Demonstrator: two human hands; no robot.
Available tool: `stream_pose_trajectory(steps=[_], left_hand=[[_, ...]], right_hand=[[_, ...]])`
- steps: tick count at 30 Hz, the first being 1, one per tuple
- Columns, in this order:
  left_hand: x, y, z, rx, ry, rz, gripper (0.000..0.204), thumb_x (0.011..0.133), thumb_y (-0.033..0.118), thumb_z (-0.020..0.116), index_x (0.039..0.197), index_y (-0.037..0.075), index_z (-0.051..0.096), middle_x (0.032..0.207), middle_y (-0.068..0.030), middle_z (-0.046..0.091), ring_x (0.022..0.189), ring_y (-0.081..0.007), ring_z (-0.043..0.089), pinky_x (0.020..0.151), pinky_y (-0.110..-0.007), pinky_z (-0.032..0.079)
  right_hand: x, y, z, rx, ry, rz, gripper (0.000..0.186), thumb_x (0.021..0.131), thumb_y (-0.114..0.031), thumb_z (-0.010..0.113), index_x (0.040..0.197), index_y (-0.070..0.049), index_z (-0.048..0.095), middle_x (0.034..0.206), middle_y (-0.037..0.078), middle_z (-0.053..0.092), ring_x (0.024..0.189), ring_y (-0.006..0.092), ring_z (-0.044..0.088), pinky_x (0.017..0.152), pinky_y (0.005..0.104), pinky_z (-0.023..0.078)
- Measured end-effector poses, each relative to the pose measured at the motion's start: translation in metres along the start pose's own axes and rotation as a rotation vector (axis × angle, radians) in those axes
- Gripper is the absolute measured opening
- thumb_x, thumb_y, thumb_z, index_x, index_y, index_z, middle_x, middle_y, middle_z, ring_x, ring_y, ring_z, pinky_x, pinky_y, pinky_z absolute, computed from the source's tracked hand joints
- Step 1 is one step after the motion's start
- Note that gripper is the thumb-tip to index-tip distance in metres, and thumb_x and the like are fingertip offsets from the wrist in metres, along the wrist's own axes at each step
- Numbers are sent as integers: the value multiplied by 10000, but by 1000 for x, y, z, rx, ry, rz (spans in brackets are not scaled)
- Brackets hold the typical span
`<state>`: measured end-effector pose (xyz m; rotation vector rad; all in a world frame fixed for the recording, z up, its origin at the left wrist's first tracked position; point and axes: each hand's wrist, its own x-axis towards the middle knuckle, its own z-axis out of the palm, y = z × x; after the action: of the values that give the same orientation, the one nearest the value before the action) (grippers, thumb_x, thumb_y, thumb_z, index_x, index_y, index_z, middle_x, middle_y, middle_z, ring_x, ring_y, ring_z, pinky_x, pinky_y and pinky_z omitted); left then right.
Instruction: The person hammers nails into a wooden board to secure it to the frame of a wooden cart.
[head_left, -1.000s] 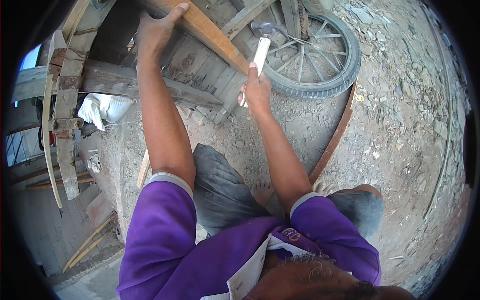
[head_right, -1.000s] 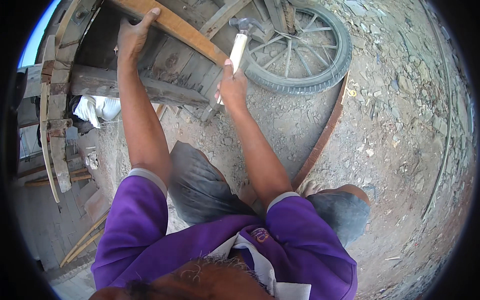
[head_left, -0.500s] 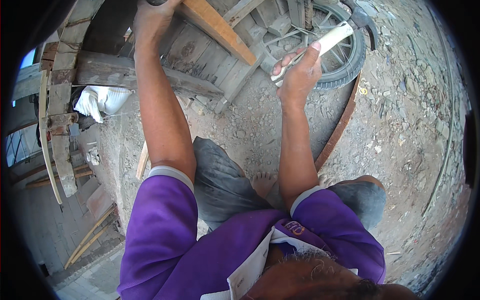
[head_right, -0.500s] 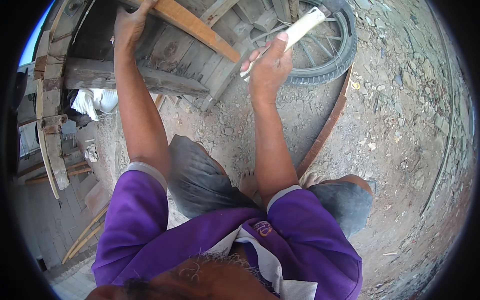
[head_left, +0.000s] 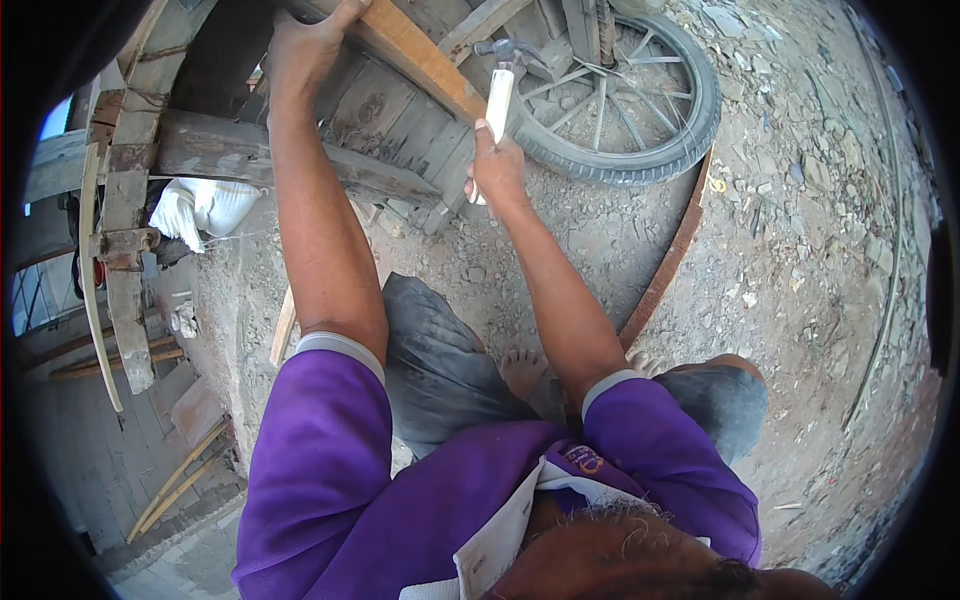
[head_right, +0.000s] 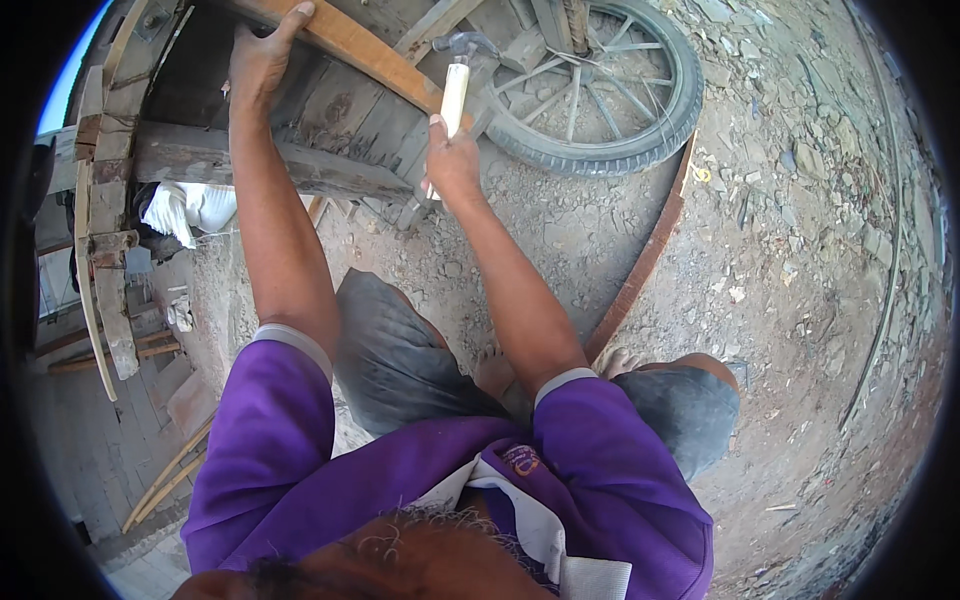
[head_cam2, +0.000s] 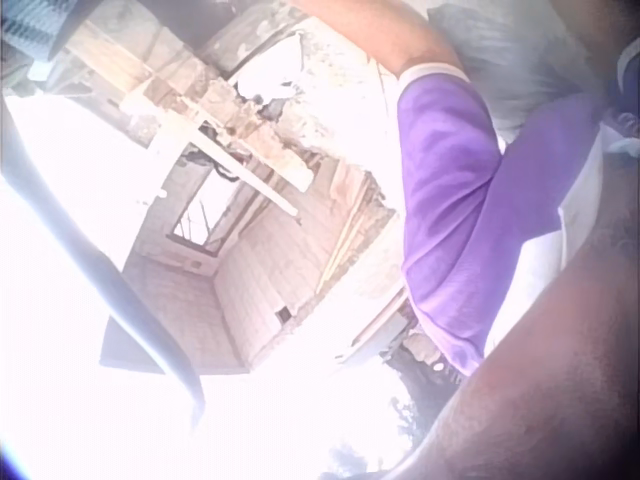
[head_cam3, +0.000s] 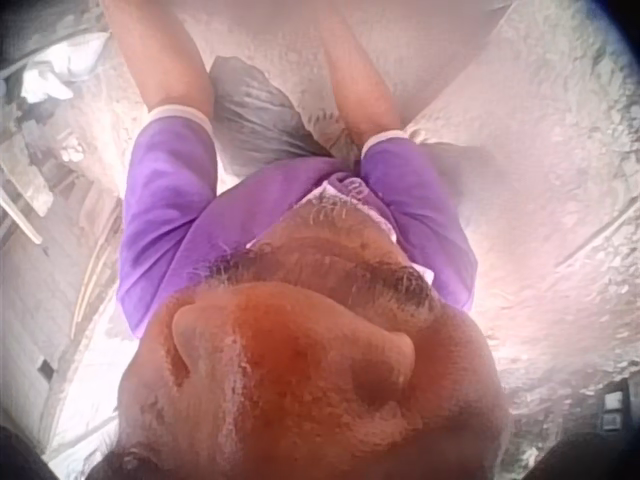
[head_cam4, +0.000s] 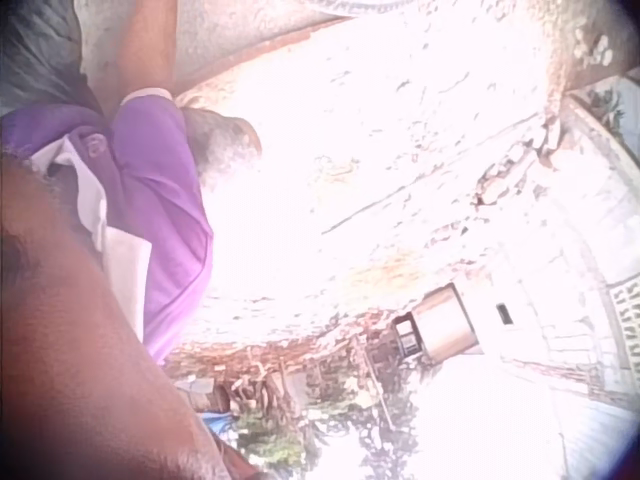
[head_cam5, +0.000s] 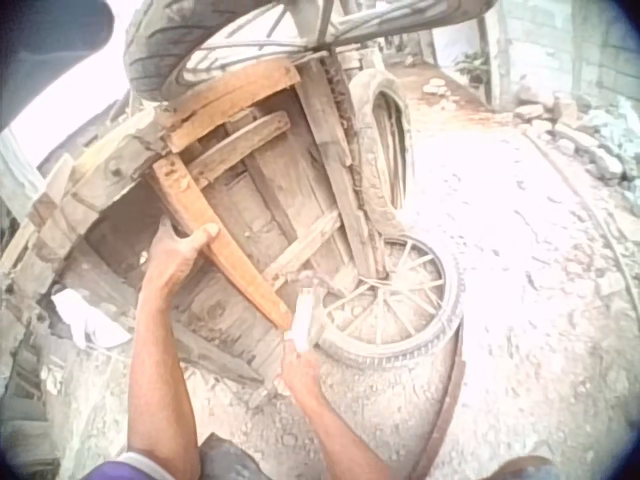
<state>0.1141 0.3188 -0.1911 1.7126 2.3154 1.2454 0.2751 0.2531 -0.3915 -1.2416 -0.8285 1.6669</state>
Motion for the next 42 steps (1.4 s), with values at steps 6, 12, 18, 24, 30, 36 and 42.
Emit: stream_pose_trajectory(steps=[6,12,18,24,30,36,42], left_hand=[[1,-2,-10,1,12,16,950,743,448,814,1408,-110,430,1347,-261,589,1275,-348,555,1088,-386,408],[5,-20,14,-96,13,107,961,736,462,813,1411,-106,430,1351,-261,584,1288,-343,545,1087,-383,408],[-2,3,-14,35,25,4,984,732,478,808,1416,-114,421,1357,-275,577,1295,-351,542,1095,-383,401],[9,-12,11,23,44,17,1000,725,484,812,1418,-120,420,1355,-289,580,1291,-368,549,1098,-391,399],[4,4,-11,83,45,5,1003,722,491,809,1413,-125,421,1358,-307,572,1291,-380,549,1098,-394,399],[4,-12,-4,58,23,73,991,727,485,805,1412,-119,422,1350,-289,582,1289,-368,550,1098,-394,398],[4,4,-1,25,11,12,973,739,463,803,1434,-96,414,1359,-261,583,1291,-351,548,1097,-391,401]], right_hand=[[-9,-57,-42,452,136,-85,439,1041,-478,478,894,-65,457,616,47,480,394,161,462,361,322,404],[3,-23,-17,315,156,-113,400,1049,-410,496,913,-35,472,599,54,492,377,168,485,349,313,419],[-12,-57,-26,640,241,-168,407,1056,-433,472,923,-49,486,595,54,499,373,165,491,343,305,402],[4,-13,-8,-13,-185,210,423,1035,-458,494,872,-69,473,572,46,485,390,168,483,386,335,429],[8,-51,-32,712,210,-199,433,1032,-459,507,896,-49,480,575,48,482,385,159,474,350,325,393],[12,2,-23,-28,-136,139,385,1033,-429,513,920,-64,461,589,55,490,392,168,475,338,321,382],[13,-48,-38,615,362,-188,363,1022,-395,554,963,-39,516,591,50,496,395,162,475,350,317,390]])
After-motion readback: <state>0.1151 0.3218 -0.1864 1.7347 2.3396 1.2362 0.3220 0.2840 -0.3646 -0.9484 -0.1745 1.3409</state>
